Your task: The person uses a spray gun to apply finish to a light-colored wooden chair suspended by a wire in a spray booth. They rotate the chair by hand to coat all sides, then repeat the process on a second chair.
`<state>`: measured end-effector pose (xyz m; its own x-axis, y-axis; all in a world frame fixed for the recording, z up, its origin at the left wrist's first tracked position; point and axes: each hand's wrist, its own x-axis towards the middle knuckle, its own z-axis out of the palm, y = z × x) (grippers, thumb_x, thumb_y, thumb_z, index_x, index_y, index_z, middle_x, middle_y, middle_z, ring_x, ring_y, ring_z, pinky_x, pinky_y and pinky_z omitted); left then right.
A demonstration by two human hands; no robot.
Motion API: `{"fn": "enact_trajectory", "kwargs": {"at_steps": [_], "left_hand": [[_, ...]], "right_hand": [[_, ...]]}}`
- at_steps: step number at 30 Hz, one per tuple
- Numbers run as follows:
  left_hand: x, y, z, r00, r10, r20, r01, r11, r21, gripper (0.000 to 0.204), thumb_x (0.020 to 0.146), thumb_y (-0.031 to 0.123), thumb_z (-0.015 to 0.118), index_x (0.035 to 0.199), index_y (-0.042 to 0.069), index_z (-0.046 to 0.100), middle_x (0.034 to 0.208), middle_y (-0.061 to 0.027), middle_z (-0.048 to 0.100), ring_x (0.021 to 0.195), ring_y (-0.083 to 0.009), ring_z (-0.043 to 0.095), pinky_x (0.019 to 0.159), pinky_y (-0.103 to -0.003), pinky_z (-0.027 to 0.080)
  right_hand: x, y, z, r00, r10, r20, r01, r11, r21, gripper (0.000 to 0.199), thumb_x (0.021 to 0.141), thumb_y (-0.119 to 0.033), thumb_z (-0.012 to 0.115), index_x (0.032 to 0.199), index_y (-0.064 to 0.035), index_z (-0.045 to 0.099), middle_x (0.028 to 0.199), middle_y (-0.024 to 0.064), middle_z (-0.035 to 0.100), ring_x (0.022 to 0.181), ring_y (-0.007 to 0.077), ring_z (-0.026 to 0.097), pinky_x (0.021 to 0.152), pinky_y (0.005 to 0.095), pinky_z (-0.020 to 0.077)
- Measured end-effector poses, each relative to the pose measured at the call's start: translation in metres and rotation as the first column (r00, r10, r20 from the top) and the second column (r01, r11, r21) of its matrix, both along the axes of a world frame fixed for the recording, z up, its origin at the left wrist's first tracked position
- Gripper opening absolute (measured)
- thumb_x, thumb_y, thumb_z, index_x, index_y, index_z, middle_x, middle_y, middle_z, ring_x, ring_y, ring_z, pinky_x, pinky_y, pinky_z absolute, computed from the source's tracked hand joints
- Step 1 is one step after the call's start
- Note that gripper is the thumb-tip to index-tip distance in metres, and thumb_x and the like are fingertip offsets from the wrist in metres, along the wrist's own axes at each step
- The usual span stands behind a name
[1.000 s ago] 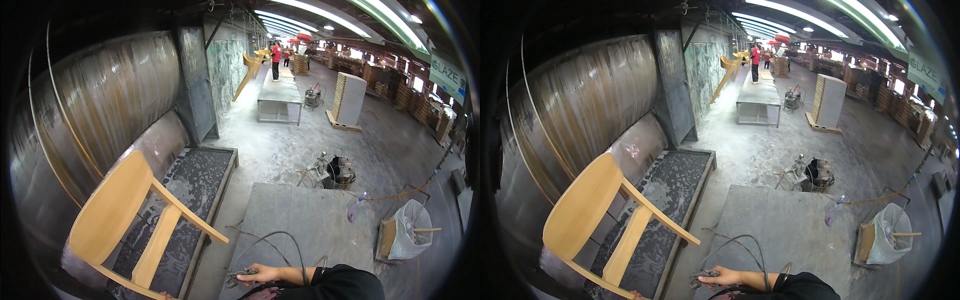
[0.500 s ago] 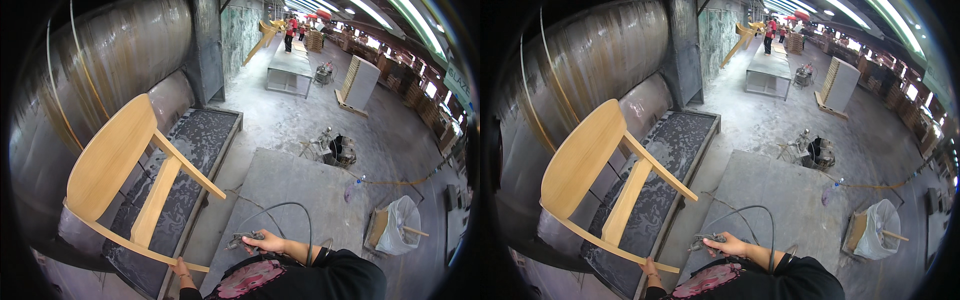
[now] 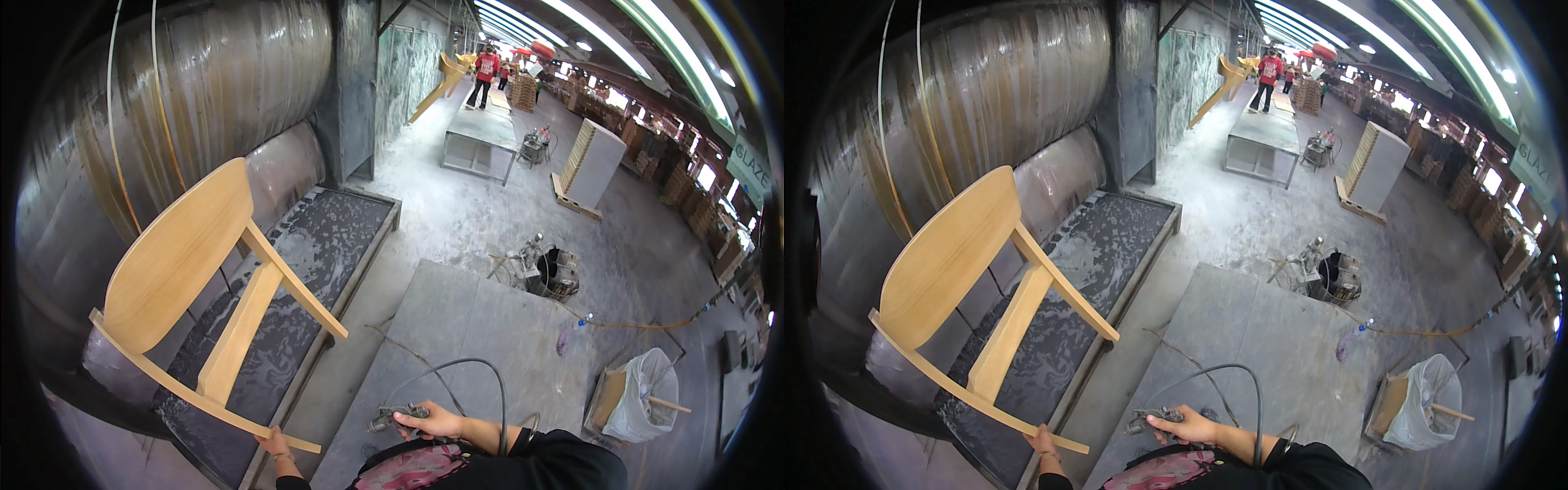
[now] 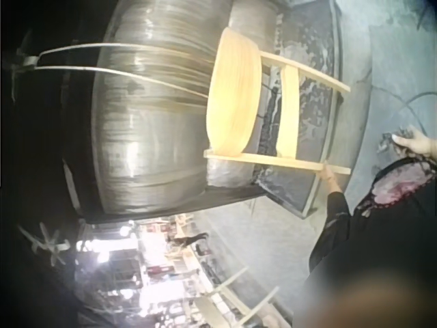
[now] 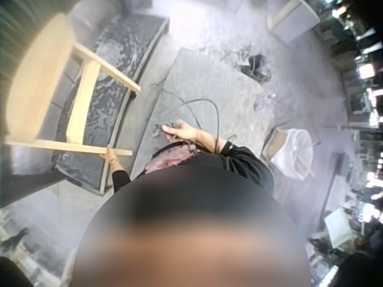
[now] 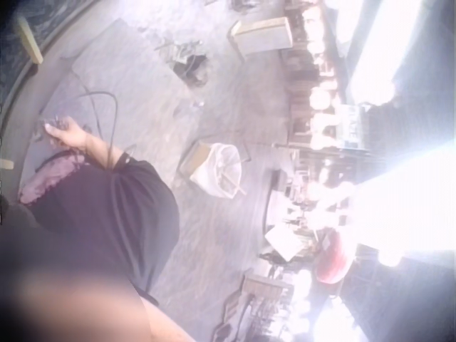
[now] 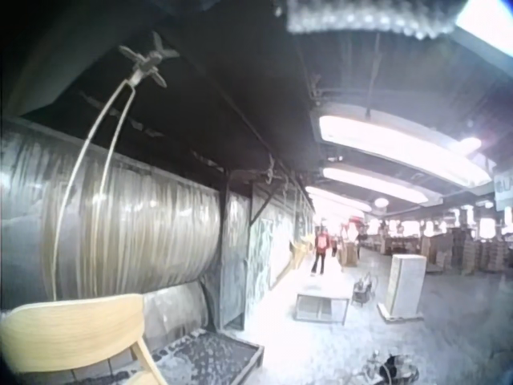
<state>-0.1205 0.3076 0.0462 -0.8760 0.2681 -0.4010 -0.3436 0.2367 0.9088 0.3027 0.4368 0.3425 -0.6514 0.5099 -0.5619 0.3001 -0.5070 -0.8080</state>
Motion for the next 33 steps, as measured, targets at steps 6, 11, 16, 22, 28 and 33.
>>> {"fn": "enact_trajectory", "kwargs": {"at_steps": [6,11,16,22,28,33], "left_hand": [[-0.005,0.002,0.003,0.998,-0.033,-0.048,0.031,0.999,-0.043,0.064,0.085,0.002,0.06,0.144,0.002,0.036,0.132,-0.014,0.052,0.115,-0.0269,0.054,0.103,-0.039,0.042],[0.021,0.012,0.02,0.997,-0.057,-0.047,0.055,0.998,-0.044,0.072,0.085,0.003,0.063,0.15,0.001,0.032,0.139,-0.0153,0.051,0.122,-0.028,0.054,0.107,-0.039,0.041],[0.038,0.02,0.014,0.996,-0.076,-0.037,0.075,0.997,-0.007,0.079,0.085,0.003,0.064,0.155,0.003,0.028,0.139,-0.014,0.049,0.119,-0.0268,0.053,0.104,-0.039,0.042],[0.041,0.029,-0.016,0.994,-0.087,-0.071,0.091,0.995,0.046,0.077,0.085,0.005,0.063,0.154,0.01,0.029,0.115,-0.0075,0.054,0.093,-0.0195,0.056,0.087,-0.038,0.047],[0.039,0.024,-0.004,0.986,-0.166,0.02,0.165,0.985,0.05,0.081,0.084,0.004,0.063,0.155,0.01,0.027,0.111,-0.007,0.053,0.095,-0.0198,0.055,0.089,-0.038,0.045],[0.034,0.023,0.013,0.98,-0.171,0.101,0.17,0.985,0.021,0.082,0.081,0.0,0.064,0.155,0.005,0.029,0.122,-0.0087,0.051,0.11,-0.0221,0.055,0.099,-0.037,0.044]], "right_hand": [[0.009,-0.004,0.004,0.999,0.004,0.038,-0.006,0.998,0.057,0.051,0.1,-0.057,0.061,0.083,-0.0097,0.067,0.071,-0.0029,0.063,0.053,0.0053,0.045,0.047,0.0235,0.0332],[0.012,-0.008,0.013,0.999,0.001,0.052,-0.005,0.997,0.074,0.05,0.1,-0.057,0.062,0.083,-0.0102,0.068,0.071,-0.0036,0.063,0.054,0.005,0.046,0.048,0.0236,0.0338],[0.013,-0.013,0.02,0.998,0.019,0.053,-0.023,0.995,0.093,0.047,0.102,-0.052,0.062,0.086,-0.0091,0.07,0.075,-0.003,0.066,0.053,0.0046,0.046,0.047,0.0234,0.0341],[0.013,-0.019,0.024,0.997,0.017,0.081,-0.025,0.995,0.1,0.047,0.102,-0.053,0.062,0.086,-0.0089,0.07,0.075,-0.003,0.066,0.052,0.0048,0.045,0.047,0.0235,0.0339],[0.016,-0.026,0.018,0.998,-0.009,0.059,0.005,0.998,0.069,0.046,0.1,-0.051,0.065,0.084,-0.0084,0.068,0.075,-0.0034,0.065,0.054,0.005,0.047,0.047,0.0238,0.0345],[0.031,-0.03,0.017,1.0,-0.007,0.0,0.007,0.997,0.076,0.033,0.103,-0.039,0.065,0.099,-0.0068,0.069,0.088,-0.0019,0.069,0.059,0.0047,0.048,0.053,0.0222,0.0395]]}}
